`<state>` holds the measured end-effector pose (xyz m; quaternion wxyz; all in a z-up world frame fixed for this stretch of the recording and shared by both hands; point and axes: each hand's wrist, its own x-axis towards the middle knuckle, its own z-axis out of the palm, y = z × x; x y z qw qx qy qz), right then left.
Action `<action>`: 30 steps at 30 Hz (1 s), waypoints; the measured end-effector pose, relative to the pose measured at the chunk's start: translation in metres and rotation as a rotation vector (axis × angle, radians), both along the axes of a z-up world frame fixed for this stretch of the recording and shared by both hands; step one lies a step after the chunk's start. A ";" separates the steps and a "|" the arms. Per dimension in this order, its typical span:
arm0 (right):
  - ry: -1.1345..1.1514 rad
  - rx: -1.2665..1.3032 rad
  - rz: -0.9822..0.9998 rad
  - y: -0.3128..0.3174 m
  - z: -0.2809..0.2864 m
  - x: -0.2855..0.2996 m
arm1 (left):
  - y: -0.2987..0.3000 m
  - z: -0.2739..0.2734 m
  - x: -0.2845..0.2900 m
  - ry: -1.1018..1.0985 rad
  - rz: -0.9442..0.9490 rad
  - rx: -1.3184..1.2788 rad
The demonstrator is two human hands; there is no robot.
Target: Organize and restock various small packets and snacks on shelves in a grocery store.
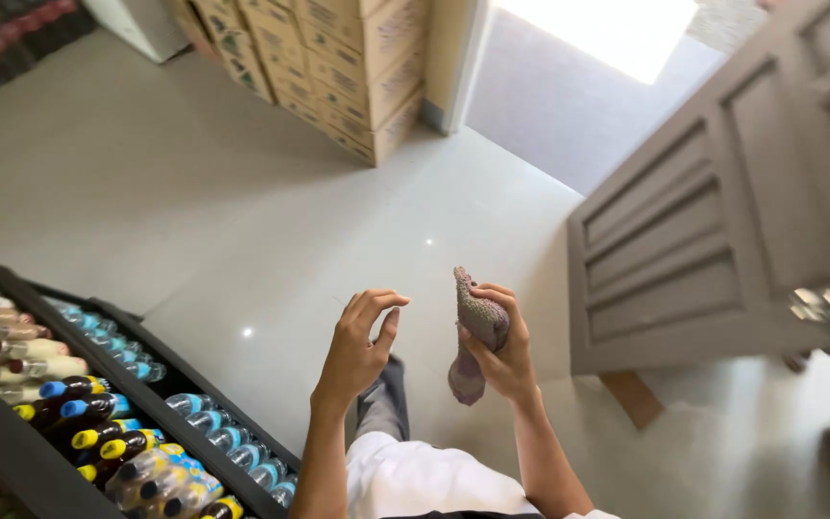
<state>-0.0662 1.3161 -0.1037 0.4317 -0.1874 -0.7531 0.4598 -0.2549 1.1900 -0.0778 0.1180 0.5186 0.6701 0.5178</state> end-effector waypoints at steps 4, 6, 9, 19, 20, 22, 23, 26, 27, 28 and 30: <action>-0.051 -0.226 0.112 0.069 -0.012 -0.090 | 0.053 -0.015 -0.078 -0.090 0.114 -0.028; -0.056 -0.174 0.136 0.108 -0.009 -0.136 | 0.088 -0.013 -0.123 -0.119 0.138 -0.039; -0.082 -0.067 0.150 0.164 0.003 -0.191 | 0.140 -0.005 -0.183 -0.082 0.137 -0.001; 0.034 -0.232 0.054 0.357 -0.003 -0.331 | 0.359 -0.012 -0.329 0.072 0.009 0.039; 0.035 -0.236 0.053 0.378 -0.009 -0.344 | 0.383 -0.017 -0.341 0.091 0.002 0.040; 0.082 -0.256 0.056 0.426 -0.019 -0.375 | 0.434 -0.026 -0.370 0.089 -0.012 0.026; 0.117 -0.284 0.059 0.447 -0.021 -0.387 | 0.457 -0.029 -0.381 0.075 -0.023 0.005; 0.159 -0.316 0.067 0.525 -0.023 -0.430 | 0.535 -0.025 -0.427 0.100 -0.028 0.018; 0.161 -0.320 0.069 0.549 -0.021 -0.444 | 0.561 -0.024 -0.441 0.103 -0.026 0.014; 0.161 -0.331 0.067 0.571 -0.019 -0.457 | 0.587 -0.023 -0.456 0.141 -0.017 0.003; 0.181 -0.335 0.067 0.617 -0.014 -0.491 | 0.640 -0.019 -0.492 0.200 -0.010 -0.003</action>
